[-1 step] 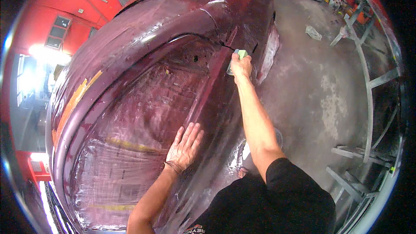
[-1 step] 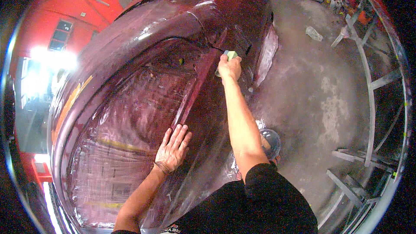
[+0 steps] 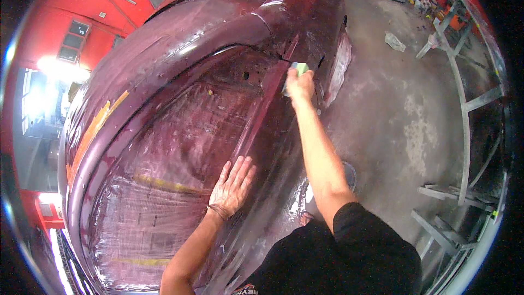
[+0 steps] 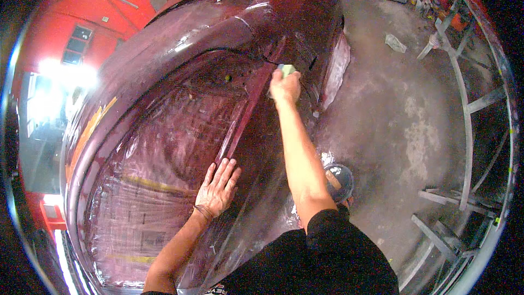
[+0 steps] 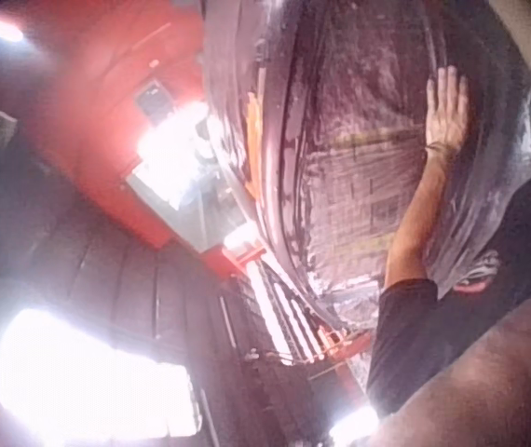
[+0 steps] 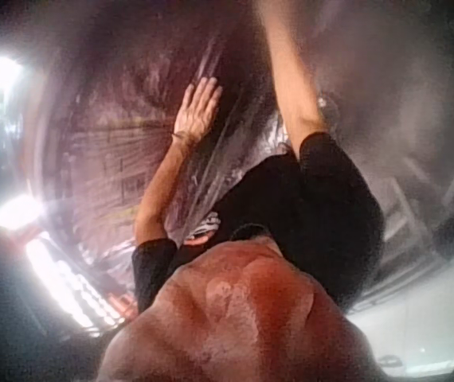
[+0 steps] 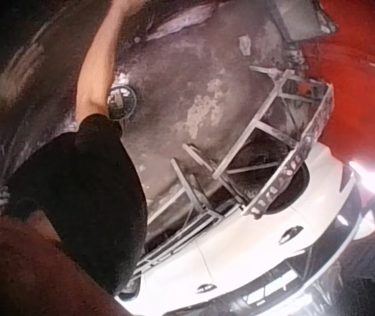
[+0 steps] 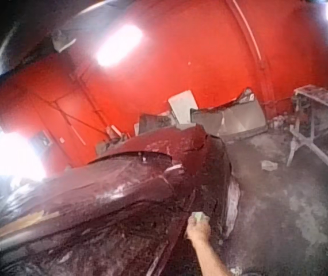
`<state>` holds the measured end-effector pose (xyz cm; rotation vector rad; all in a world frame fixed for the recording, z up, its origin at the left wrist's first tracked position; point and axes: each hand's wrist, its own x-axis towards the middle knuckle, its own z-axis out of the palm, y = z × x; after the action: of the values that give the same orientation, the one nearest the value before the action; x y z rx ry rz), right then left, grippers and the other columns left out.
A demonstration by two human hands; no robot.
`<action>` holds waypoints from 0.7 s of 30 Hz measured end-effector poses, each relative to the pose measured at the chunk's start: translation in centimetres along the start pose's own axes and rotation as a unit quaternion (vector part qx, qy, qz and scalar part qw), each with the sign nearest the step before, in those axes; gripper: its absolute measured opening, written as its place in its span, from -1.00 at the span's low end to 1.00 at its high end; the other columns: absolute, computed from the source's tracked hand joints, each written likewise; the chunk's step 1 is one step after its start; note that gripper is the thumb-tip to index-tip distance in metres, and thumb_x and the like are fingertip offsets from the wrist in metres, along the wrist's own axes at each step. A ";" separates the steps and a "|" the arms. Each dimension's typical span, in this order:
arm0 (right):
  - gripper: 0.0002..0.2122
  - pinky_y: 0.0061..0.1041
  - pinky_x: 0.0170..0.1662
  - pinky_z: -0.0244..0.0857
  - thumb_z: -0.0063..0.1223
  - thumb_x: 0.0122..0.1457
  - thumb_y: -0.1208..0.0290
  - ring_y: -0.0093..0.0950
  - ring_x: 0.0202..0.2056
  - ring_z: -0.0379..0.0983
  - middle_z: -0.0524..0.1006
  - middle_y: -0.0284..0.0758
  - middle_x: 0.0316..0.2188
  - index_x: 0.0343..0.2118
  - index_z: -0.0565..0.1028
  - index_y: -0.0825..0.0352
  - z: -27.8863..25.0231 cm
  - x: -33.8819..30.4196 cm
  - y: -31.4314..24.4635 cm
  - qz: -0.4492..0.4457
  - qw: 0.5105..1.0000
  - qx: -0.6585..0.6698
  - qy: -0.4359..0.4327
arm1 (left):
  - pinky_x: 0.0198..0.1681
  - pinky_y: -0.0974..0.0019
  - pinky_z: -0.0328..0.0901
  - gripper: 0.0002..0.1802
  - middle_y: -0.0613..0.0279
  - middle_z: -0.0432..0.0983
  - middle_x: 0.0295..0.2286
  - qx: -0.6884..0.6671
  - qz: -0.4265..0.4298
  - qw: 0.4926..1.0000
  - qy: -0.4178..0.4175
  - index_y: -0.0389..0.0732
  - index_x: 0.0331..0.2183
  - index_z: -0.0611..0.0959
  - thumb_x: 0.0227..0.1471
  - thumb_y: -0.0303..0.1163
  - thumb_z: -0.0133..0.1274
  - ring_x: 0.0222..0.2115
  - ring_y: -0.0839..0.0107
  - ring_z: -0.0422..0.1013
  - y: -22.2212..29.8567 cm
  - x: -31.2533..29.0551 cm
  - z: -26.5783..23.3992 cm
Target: The person sands the side panel of a maroon car using a sanding block and a sponge, dipping the tools into a bucket of water. The person works on the car's side and rear quarter panel, occasionally touching the surface with their hand.
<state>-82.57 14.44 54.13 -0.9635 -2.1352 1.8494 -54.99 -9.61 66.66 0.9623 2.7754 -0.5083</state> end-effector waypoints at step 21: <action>-0.52 0.01 -0.07 0.42 0.09 0.33 0.06 0.17 -0.17 0.56 0.58 0.14 -0.20 -0.03 0.33 0.46 -1.3 1.5 7.6 -0.071 0.997 0.033 -0.014 | 0.46 -0.17 -0.10 -0.27 0.16 0.11 0.41 0.025 -0.023 0.999 -0.020 -0.04 0.34 0.35 0.20 -0.18 0.17 0.42 0.15 0.06 0.4 0.9 0.6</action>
<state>-80.31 16.55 46.90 -0.7559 -2.0850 1.8608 -55.39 -9.03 65.77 0.8903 2.7675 -0.5992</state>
